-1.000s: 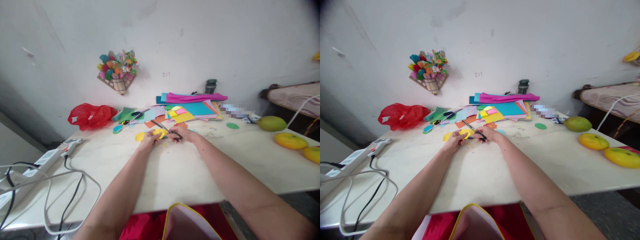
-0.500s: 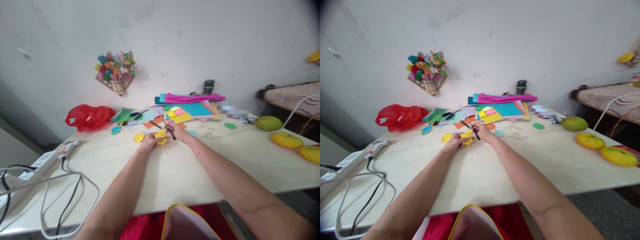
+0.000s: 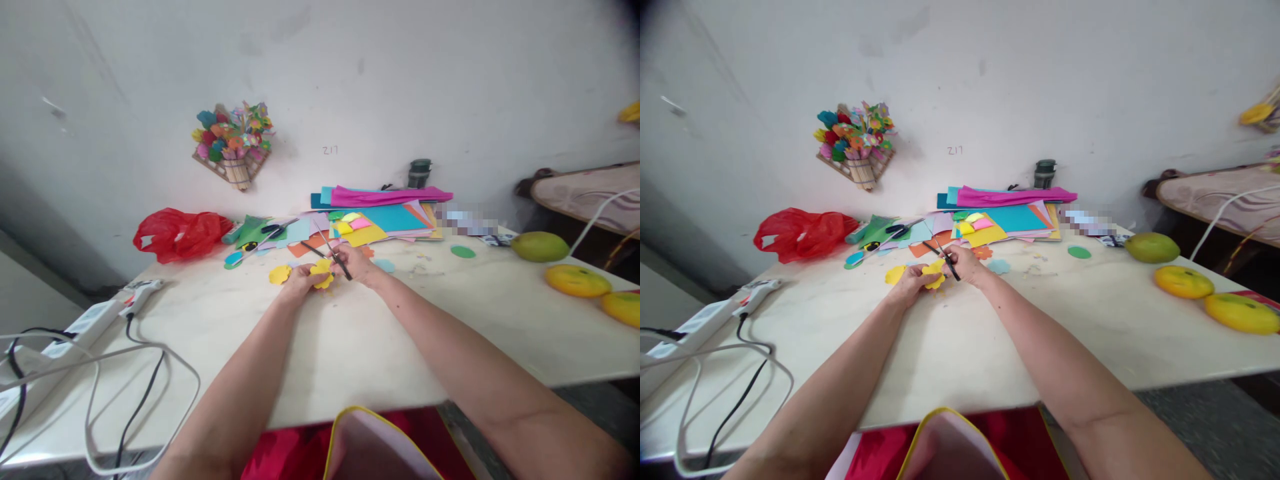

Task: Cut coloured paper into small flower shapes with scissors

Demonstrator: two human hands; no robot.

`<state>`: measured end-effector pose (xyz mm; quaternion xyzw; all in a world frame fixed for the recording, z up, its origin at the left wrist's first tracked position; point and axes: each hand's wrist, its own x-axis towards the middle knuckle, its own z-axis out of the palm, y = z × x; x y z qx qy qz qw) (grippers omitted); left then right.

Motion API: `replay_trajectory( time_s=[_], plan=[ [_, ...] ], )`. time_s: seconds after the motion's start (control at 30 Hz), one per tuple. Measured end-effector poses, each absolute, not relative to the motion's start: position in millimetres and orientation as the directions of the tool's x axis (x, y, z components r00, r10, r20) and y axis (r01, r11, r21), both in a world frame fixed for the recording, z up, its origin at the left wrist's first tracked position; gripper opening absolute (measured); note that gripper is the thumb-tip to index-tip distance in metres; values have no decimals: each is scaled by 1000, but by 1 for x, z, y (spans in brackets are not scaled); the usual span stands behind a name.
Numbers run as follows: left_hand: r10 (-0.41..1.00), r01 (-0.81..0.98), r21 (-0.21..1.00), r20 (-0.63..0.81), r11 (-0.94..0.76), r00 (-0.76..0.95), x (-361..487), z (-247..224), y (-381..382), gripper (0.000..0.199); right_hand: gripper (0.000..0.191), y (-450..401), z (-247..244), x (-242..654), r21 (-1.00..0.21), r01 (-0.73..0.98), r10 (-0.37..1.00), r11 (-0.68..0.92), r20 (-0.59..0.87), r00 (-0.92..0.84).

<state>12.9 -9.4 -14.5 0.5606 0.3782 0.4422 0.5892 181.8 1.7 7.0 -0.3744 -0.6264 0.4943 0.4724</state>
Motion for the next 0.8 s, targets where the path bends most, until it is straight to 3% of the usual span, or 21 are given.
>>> replay_trajectory(
  time_s=[0.37, 0.63, 0.8],
  plan=[
    [972, -277, 959, 115, -55, 206, 11, -21, -2, 27, 29, -5, 11, 181, -981, -31, 953, 191, 193, -232],
    [980, -410, 911, 115, -39, 163, 9, -14, -7, 32, 33, -3, 13, 195, -985, 161, 934, 56, -5, -356],
    [989, -406, 914, 81, -22, 127, 10, -12, -9, 28, 30, -4, 14, 200, -968, 237, 885, 81, -40, -464]
  ],
)
